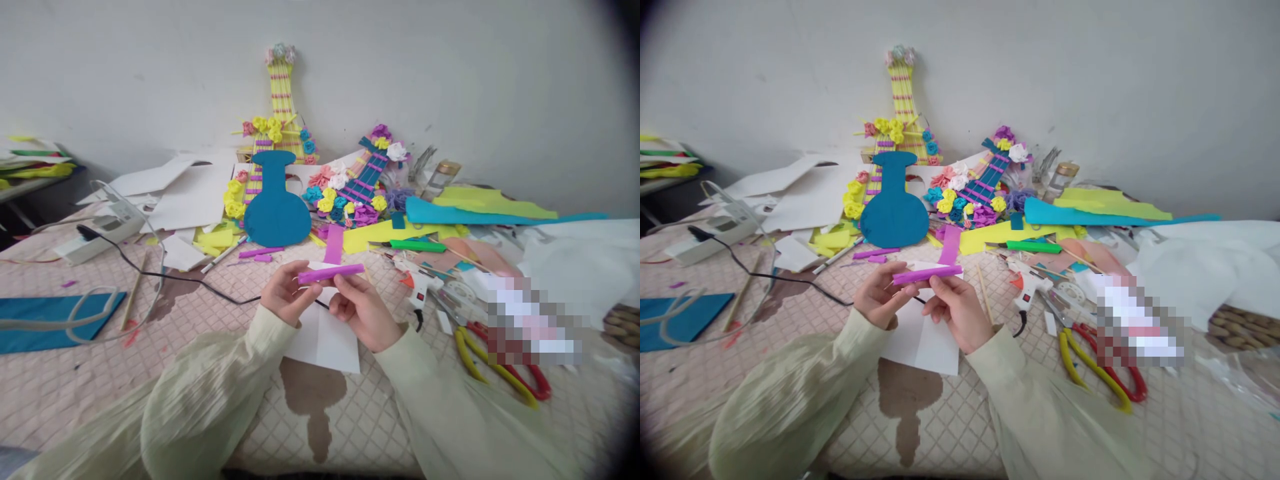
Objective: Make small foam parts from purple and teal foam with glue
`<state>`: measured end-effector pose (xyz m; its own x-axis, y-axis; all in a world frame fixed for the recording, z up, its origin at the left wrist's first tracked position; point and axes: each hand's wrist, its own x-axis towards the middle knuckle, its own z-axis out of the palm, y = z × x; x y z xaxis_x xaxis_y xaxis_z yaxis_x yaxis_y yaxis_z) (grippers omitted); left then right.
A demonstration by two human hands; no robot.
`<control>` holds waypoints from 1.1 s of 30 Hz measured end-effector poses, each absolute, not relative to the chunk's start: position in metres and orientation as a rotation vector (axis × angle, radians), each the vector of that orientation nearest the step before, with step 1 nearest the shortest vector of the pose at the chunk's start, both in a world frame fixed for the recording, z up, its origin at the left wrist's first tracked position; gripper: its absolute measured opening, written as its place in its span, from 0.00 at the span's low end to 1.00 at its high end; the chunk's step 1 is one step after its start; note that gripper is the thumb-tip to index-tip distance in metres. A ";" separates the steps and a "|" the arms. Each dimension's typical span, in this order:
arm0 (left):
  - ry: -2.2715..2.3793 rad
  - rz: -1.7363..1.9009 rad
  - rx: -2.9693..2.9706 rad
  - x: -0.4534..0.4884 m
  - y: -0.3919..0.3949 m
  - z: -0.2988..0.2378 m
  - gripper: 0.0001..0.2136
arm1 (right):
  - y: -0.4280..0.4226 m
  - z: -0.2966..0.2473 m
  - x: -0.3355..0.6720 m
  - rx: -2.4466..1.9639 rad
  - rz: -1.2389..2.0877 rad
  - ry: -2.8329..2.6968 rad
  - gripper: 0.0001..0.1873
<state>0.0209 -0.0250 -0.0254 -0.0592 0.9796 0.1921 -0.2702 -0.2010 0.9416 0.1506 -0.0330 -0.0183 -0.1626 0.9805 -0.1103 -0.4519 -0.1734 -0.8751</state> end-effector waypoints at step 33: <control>0.825 1.481 0.758 0.019 -0.016 -0.020 0.12 | -0.037 -0.021 0.149 -0.975 1.578 -1.109 0.14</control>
<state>0.0193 -0.0159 -0.0203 -0.0687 0.9976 -0.0094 -0.5325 -0.0286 0.8459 0.1485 -0.0371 -0.0211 -0.2397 0.9670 -0.0860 -0.2465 -0.1463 -0.9580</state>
